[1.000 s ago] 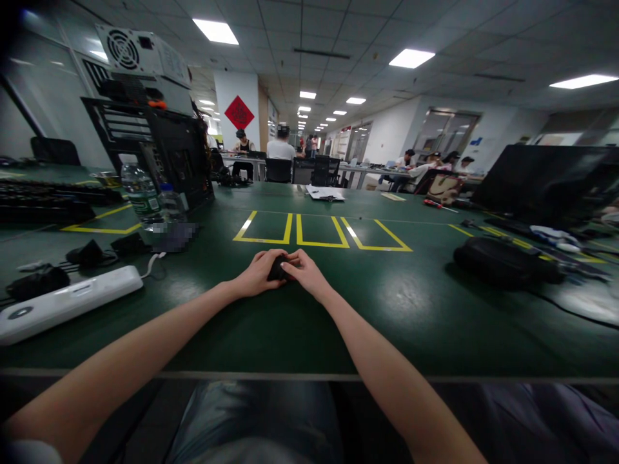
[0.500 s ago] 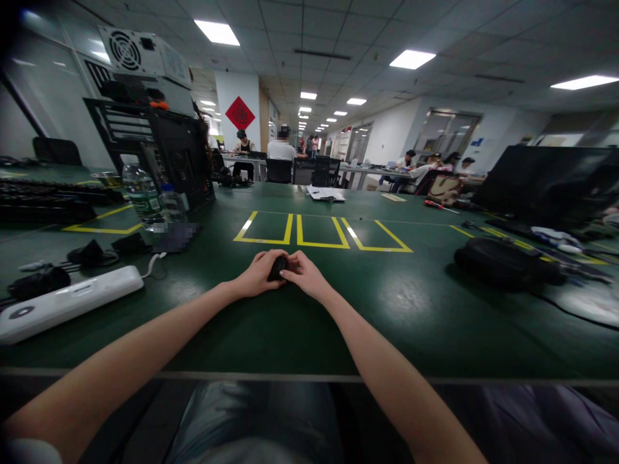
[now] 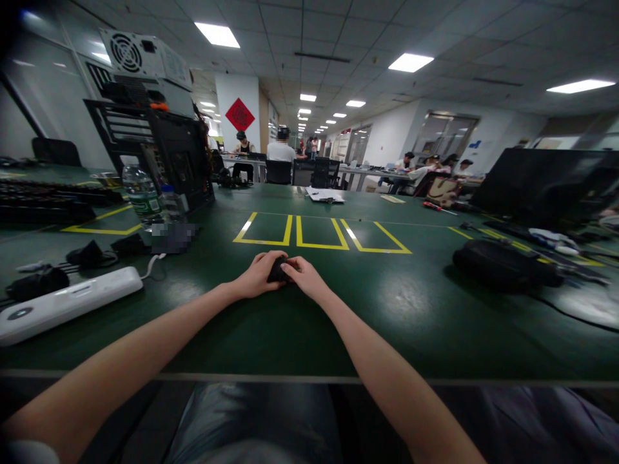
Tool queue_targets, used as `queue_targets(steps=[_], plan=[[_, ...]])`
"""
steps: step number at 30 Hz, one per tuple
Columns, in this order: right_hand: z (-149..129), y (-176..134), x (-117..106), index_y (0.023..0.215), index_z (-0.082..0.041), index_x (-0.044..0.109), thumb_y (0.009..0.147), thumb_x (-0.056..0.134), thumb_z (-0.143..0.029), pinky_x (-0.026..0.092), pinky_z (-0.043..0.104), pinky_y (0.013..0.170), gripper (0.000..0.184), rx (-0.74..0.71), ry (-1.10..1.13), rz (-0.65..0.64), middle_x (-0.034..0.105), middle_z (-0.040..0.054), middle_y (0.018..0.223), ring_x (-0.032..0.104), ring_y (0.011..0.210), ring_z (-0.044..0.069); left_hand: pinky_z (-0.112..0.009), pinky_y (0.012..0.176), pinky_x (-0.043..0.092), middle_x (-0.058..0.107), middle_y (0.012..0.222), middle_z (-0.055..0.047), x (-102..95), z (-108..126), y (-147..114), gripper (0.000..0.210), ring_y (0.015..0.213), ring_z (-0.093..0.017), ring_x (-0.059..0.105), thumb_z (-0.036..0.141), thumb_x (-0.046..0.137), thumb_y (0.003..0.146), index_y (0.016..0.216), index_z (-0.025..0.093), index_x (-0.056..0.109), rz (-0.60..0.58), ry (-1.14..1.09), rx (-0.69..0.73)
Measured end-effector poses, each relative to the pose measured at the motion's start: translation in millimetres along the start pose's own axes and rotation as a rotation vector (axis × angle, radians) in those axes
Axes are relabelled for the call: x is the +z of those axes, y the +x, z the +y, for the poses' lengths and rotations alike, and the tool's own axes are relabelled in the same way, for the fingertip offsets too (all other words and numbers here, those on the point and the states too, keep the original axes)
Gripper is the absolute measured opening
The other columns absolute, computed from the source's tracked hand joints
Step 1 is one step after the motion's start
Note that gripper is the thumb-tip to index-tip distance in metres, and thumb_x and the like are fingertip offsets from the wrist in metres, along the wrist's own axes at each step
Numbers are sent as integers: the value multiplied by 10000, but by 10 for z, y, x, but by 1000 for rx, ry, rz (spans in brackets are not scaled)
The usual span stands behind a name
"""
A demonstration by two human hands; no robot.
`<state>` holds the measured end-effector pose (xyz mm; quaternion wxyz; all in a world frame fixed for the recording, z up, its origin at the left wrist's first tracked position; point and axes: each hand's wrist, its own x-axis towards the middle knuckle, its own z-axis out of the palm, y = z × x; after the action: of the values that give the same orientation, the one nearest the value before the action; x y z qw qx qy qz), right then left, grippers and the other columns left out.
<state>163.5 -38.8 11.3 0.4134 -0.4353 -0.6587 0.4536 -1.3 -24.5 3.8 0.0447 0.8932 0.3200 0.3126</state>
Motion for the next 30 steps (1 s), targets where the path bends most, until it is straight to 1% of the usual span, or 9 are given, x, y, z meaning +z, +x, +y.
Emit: queue_targets(steps=[4,8,11,14,17,20,23,27,30], plan=[[28,3,-26,853,-182,471,689,571,-329,462,282,650,241,-54,27,-53,529,9,852,535,714,111,-396,958,249,453,1120,-59,18,-17,2,605,1054,-210,432,277,605,645,1156,210,287,7,2,4],[51,-9,-48,871,-205,457,644,621,-313,465,296,687,300,-119,28,-64,523,-4,869,550,750,121,-397,958,247,452,1124,-64,10,-9,-1,590,1057,-210,433,284,591,659,1157,208,284,8,0,8],[25,-30,-40,867,-205,462,690,561,-375,470,301,669,265,-124,10,-67,525,-1,859,545,733,121,-402,962,244,453,1125,-62,-13,9,-5,584,1061,-211,432,287,587,665,1161,213,287,2,-1,9],[-6,-40,-19,838,-196,470,733,492,-418,468,291,655,246,-126,-15,-37,526,0,830,529,729,116,-401,962,244,451,1127,-62,-28,20,-7,586,1065,-212,428,284,591,663,1162,213,292,0,2,9],[-8,-28,-3,859,-191,471,726,501,-420,469,288,660,266,-100,-23,-1,526,7,854,522,760,121,-402,958,249,452,1126,-62,-24,25,-6,593,1064,-212,429,276,599,654,1159,213,295,6,-1,1],[4,-11,-4,917,-186,468,714,525,-410,474,300,670,307,-42,-12,21,525,30,914,520,794,130,-410,960,244,461,1116,-58,-19,28,-3,589,1057,-212,437,267,601,651,1156,218,302,4,-8,-4],[9,-4,-21,915,-174,479,711,533,-400,476,314,688,309,-4,-14,0,528,40,931,525,803,135,-418,963,241,460,1122,-59,-24,34,1,591,1060,-215,438,261,601,651,1159,220,301,-8,-11,-11],[26,-7,-43,883,-185,470,678,576,-373,482,321,694,297,-52,23,-65,521,11,914,548,780,132,-421,965,239,454,1134,-63,-32,37,0,597,1068,-218,435,264,599,654,1163,219,291,-16,-12,-21],[45,-11,-45,875,-197,457,631,630,-329,480,315,701,327,-108,37,-58,516,0,902,555,799,139,-413,966,241,455,1135,-64,-27,34,-1,581,1068,-213,436,267,591,663,1158,213,293,-13,-7,-22]])
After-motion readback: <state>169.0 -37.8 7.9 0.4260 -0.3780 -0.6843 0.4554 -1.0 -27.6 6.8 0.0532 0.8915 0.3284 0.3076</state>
